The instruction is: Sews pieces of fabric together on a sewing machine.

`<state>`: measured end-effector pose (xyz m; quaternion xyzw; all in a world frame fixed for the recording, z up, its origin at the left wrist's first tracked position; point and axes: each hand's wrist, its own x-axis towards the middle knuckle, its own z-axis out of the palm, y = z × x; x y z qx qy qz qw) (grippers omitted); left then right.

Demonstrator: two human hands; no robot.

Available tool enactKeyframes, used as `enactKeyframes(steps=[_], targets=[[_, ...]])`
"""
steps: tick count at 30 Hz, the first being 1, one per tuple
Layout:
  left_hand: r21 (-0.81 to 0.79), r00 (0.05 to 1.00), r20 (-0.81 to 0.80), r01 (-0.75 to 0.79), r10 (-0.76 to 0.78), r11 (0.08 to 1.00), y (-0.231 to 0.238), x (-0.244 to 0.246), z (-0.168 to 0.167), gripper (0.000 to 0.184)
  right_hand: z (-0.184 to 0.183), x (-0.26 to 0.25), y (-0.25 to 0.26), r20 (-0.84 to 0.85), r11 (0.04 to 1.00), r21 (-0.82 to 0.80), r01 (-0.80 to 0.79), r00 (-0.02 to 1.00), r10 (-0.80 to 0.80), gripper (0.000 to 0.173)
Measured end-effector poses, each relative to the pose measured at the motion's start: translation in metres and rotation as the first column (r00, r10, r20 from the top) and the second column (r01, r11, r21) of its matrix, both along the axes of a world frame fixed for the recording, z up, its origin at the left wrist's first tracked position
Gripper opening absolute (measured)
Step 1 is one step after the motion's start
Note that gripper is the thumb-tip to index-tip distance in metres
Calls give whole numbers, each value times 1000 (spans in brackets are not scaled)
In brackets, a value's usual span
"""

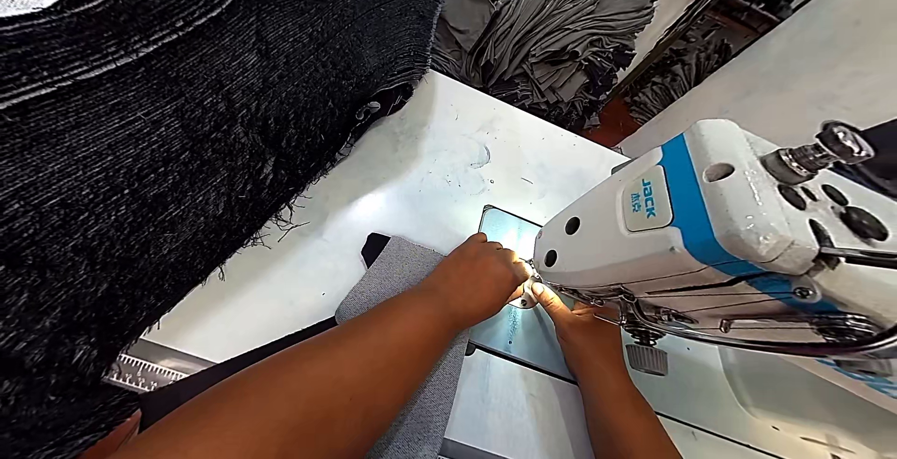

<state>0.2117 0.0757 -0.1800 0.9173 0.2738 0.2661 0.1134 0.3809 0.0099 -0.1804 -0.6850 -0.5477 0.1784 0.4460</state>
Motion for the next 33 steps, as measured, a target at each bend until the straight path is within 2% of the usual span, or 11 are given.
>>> enactKeyframes(steps=[7,11,21,28,30,33], targets=[[11,1000,16,-3,3,1000,0,0,-1,14,4,-2,-1,-10,1000,-24,2,1000,-2,29],[1,999,33,-7,7,1000,-1,0,0,13,1,2,0,2,1000,-24,-1,1000,1,38],[-33,1000,-5,1,-1,999,-1,0,1,14,8,-6,-1,-29,999,-44,-1,1000,0,27],[-35,1000,-16,8,-8,999,-1,0,2,15,7,-6,-1,30,999,-48,-3,1000,5,27],[-37,1000,-21,6,-7,999,-1,0,2,14,9,-9,-1,11,999,-46,-7,1000,7,25],[-24,1000,-28,7,-8,1000,-1,0,2,13,0,-5,0,69,999,-26,-23,997,25,19]])
